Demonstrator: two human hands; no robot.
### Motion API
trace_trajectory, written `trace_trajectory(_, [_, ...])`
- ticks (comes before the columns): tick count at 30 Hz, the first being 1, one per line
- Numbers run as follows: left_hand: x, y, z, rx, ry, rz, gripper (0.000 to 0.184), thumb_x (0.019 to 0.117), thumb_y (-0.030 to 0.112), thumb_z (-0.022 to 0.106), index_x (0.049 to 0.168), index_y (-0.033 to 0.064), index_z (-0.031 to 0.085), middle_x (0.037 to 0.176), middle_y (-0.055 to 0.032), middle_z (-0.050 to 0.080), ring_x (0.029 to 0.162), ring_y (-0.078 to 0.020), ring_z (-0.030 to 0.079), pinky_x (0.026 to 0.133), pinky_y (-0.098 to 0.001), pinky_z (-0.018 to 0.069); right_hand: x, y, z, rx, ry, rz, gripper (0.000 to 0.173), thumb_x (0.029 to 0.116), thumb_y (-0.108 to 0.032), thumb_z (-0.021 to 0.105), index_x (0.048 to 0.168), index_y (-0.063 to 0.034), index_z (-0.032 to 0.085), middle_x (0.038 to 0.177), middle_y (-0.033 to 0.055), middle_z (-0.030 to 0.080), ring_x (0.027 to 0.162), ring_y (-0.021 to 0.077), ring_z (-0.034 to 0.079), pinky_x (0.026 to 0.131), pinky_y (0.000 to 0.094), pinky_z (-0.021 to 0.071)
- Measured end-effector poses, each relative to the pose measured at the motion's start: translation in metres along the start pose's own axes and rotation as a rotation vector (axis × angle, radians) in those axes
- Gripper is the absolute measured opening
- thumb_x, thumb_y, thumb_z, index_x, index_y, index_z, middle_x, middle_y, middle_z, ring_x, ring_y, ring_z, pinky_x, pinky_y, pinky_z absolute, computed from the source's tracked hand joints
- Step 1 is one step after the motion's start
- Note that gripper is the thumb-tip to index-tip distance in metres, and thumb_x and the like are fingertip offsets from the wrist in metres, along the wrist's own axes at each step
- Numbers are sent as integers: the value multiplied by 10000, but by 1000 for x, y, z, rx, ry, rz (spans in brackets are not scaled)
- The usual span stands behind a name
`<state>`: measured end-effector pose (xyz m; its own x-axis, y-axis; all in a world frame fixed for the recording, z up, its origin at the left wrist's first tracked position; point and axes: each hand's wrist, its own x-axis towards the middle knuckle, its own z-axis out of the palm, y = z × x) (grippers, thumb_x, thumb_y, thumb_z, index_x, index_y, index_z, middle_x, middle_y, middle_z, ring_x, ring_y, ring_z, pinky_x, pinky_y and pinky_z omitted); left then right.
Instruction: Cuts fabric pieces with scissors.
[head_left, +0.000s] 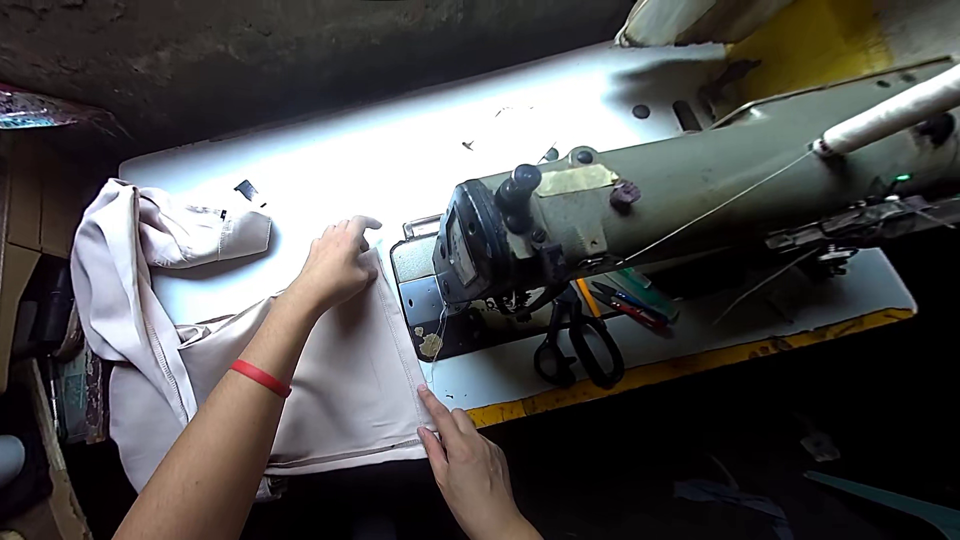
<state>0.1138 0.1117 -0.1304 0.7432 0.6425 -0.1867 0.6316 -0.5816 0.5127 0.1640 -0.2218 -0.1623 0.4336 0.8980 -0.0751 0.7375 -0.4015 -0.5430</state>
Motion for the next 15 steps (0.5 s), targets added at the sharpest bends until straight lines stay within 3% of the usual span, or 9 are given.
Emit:
trace_trajectory(2, [-6, 3, 7, 34, 28, 1, 680, 792, 371, 857, 1390, 185, 592, 1157, -124, 644, 1125, -369, 569, 907, -624, 427, 2, 1, -1, -4, -21, -5, 469, 989, -319, 601, 1454, -268, 617, 841, 62, 638, 566, 169, 605, 497, 328, 524])
trace_trajectory(4, [-8, 8, 12, 74, 47, -22, 592, 770, 402, 882, 1279, 198, 658, 1140, -130, 628, 1130, -376, 552, 921, -625, 399, 2, 1, -1, -14, -35, -15, 468, 991, -314, 592, 1456, -258, 616, 857, 67, 646, 579, 176, 619, 507, 330, 534])
trace_trajectory(10, [-1, 2, 20, -125, 168, -128, 301, 884, 200, 788, 1169, 159, 699, 893, -51, 673, 996, -309, 607, 963, -656, 341, 3, 2, -2, -59, -45, -54, 467, 991, -316, 581, 1451, -251, 623, 839, 74, 645, 553, 181, 615, 481, 323, 521])
trace_trajectory(13, [-6, -1, 31, -84, 378, -30, 241, 941, 146, 696, 1181, 130, 705, 881, -32, 683, 933, -272, 619, 954, -601, 364, 5, 1, -2, -107, -35, -91, 459, 1006, -327, 561, 1454, -248, 619, 809, 67, 634, 537, 182, 605, 469, 319, 513])
trace_trajectory(15, [-7, -6, 37, 32, 496, 28, 238, 973, 187, 679, 1200, 115, 694, 921, -57, 693, 930, -283, 631, 945, -568, 392, 10, -1, 1, -169, -4, -133, 453, 1007, -325, 566, 1448, -237, 626, 773, 61, 621, 533, 182, 595, 465, 312, 499])
